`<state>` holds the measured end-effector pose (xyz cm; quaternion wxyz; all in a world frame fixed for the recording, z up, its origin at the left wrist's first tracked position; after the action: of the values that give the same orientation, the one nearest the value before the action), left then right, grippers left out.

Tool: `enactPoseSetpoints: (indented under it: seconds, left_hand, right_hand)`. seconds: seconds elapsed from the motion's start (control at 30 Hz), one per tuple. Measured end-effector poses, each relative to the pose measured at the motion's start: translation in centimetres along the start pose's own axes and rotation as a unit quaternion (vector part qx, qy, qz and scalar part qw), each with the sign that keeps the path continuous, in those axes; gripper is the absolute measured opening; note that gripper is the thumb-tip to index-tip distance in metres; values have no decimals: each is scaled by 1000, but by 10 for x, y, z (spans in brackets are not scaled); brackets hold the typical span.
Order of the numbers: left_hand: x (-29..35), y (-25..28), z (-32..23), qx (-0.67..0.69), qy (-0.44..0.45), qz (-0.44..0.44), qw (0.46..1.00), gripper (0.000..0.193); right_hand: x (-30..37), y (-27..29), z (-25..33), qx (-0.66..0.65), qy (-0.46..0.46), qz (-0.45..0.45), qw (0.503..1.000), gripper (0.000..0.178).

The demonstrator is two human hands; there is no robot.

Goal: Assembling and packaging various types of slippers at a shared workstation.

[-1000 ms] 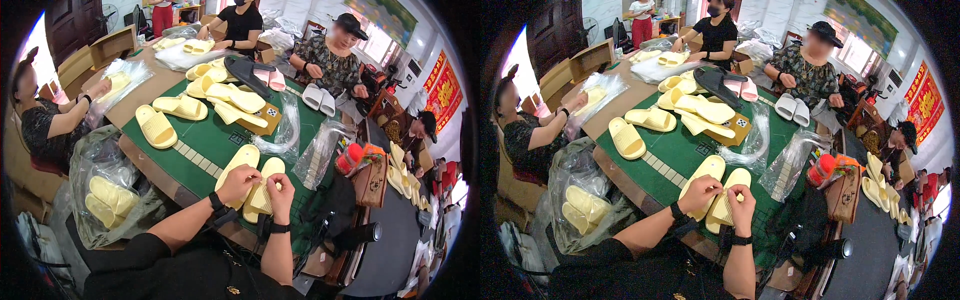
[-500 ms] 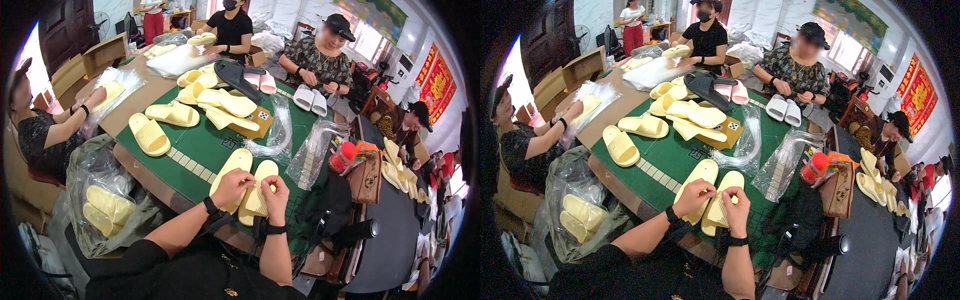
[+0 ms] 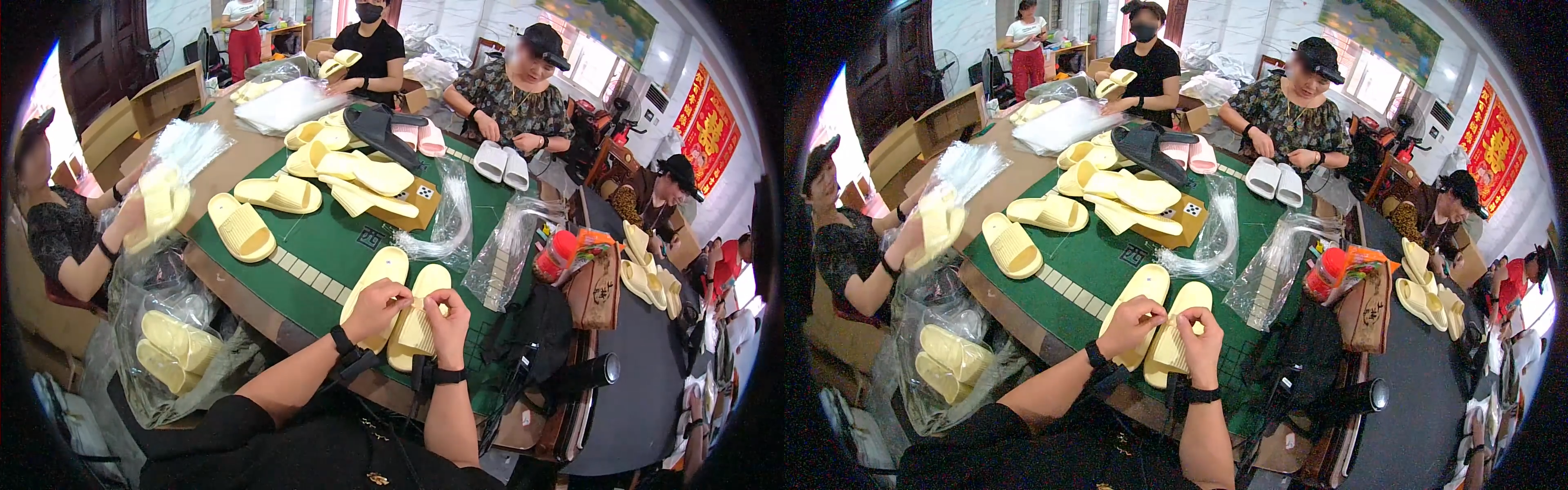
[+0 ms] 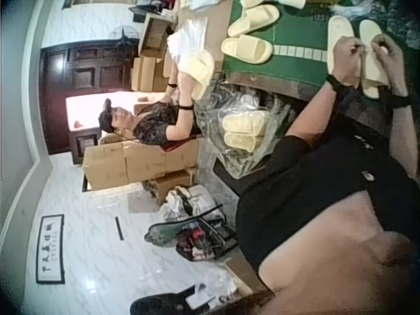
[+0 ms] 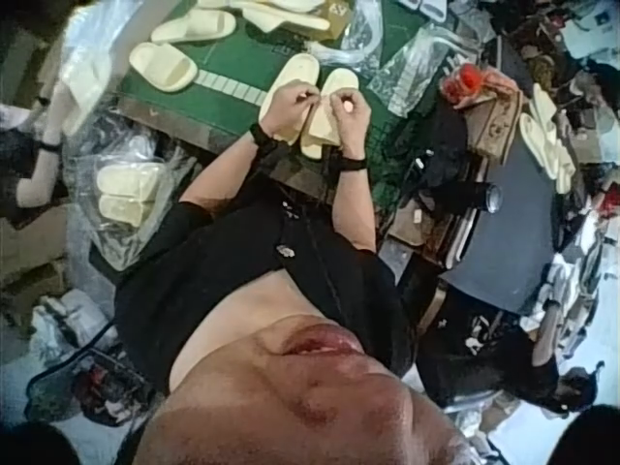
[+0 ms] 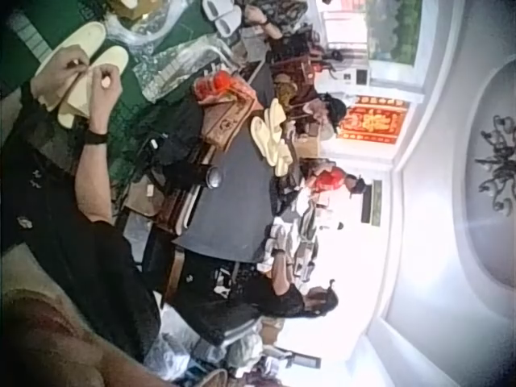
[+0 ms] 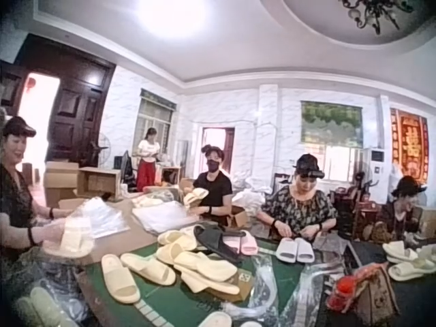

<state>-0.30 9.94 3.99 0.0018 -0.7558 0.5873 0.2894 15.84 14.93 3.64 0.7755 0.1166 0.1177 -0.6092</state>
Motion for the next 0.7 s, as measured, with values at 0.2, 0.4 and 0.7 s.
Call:
enactPoseSetpoints:
  seconds: [0.2, 0.4, 0.7]
  left_hand:
    - [0, 1, -1, -2, -3, -1, 1000, 9]
    - [0, 2, -2, -11, -1, 0, 1000, 9]
    - [1, 1, 0, 3, -9, -7, 1000, 9]
  right_hand:
    - [0, 1, -1, -5, 0, 2, 1000, 5]
    - [1, -6, 2, 9, -17, 32, 999, 5]
    - [0, -1, 2, 23, -6, 14, 1000, 7]
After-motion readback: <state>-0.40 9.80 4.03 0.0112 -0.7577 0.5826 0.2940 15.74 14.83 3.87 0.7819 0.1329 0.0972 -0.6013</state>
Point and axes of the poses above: each hand's wrist, its own x-axis away from the middle knuckle, its own y-axis out of the back of the hand, z = x × y, the point moved 9 cm from there along -x, towards the middle knuckle
